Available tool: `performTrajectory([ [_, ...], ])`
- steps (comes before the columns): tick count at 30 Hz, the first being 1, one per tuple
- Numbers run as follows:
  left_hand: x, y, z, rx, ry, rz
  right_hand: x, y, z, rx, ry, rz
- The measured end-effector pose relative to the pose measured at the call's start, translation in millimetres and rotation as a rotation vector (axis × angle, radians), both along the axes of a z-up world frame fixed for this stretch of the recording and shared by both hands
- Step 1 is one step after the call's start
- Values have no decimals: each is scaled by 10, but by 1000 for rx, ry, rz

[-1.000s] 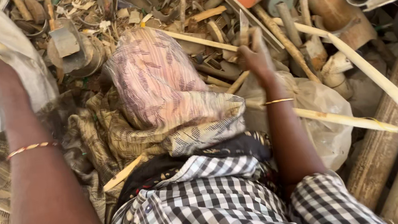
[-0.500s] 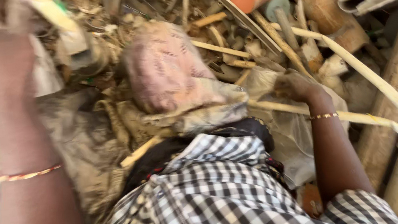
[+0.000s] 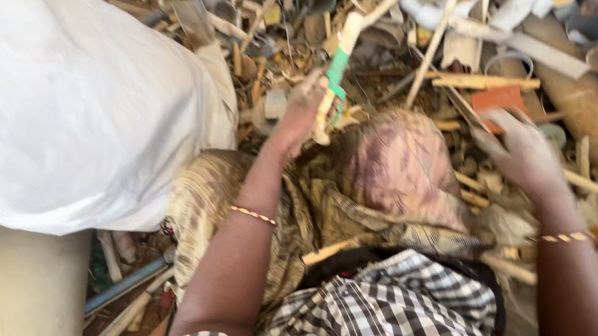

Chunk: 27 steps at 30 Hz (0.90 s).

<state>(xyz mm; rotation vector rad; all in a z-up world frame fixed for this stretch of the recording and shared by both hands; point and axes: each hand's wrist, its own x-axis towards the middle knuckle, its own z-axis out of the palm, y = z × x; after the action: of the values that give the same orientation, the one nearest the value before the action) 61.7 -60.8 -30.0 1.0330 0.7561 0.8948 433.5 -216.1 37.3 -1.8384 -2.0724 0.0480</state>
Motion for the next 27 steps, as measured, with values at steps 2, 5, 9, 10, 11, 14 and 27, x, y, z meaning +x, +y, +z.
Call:
performTrajectory([
  [2, 19, 57, -63, 11, -63, -43, -634, 442, 203, 10, 201, 91],
  [5, 7, 163, -193, 43, -167, -120, -1451, 1036, 263, -124, 453, 243],
  [9, -121, 219, -149, 152, -130, -112, -1894, 1495, 126, -239, 369, 311],
  [10, -151, 188, -103, 164, -99, -89, -1919, 1499, 70, -254, 433, 319],
  [11, -187, 180, -43, 228, -87, -109, -1937, 1500, 23, -271, 496, 326],
  [14, -298, 148, 113, 440, 44, -132, -1963, 1466, -36, -298, 604, 415],
  [27, -37, -50, -60, 617, 1180, 214, -1996, 1324, -60, -435, 830, 266],
])
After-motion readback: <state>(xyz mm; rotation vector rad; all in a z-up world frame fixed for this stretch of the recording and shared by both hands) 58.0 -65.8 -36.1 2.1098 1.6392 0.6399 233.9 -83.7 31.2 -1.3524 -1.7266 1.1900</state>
